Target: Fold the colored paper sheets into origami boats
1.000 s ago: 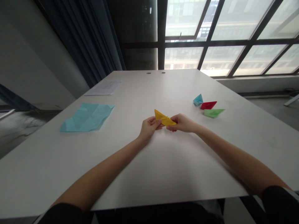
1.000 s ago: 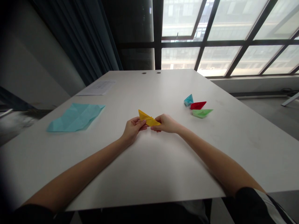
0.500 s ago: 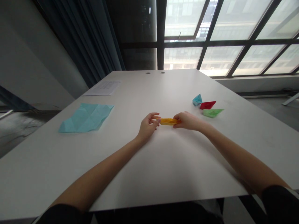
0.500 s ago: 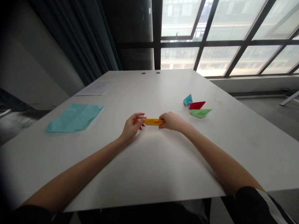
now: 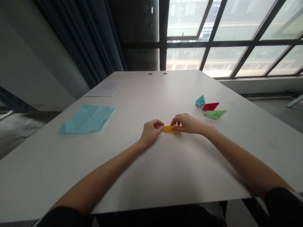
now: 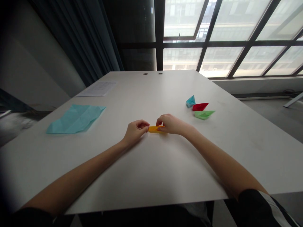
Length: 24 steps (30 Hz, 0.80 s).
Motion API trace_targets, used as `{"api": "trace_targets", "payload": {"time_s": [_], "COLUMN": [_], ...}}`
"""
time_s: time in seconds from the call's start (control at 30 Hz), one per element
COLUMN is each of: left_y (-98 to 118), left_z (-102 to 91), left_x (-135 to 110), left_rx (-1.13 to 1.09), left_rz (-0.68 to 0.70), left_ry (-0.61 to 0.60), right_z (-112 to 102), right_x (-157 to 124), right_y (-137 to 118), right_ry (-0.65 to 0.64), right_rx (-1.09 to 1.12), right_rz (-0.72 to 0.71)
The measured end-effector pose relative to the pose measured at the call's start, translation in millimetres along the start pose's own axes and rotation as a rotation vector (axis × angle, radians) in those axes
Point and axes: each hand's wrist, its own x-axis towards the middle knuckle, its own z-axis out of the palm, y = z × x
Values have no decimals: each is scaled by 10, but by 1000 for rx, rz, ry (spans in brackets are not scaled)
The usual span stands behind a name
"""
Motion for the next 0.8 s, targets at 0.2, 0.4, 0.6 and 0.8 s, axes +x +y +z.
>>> {"api": "trace_targets", "payload": {"time_s": [0.2, 0.4, 0.6, 0.8], "left_y": [59, 62, 82, 96], "left_z": [4, 16, 44, 64], "left_x": [-14, -19, -27, -40], "left_rx": [107, 151, 124, 92], "left_rz": [41, 18, -7, -7], "left_ry": [-29, -19, -31, -44], "right_z": [42, 122, 131, 167], "right_x": [-16, 7, 17, 22], "right_y": [-96, -147, -206, -218], "right_ry": [-37, -80, -106, -103], "right_rx": [-61, -240, -345, -347], "right_rz": [4, 83, 98, 68]}}
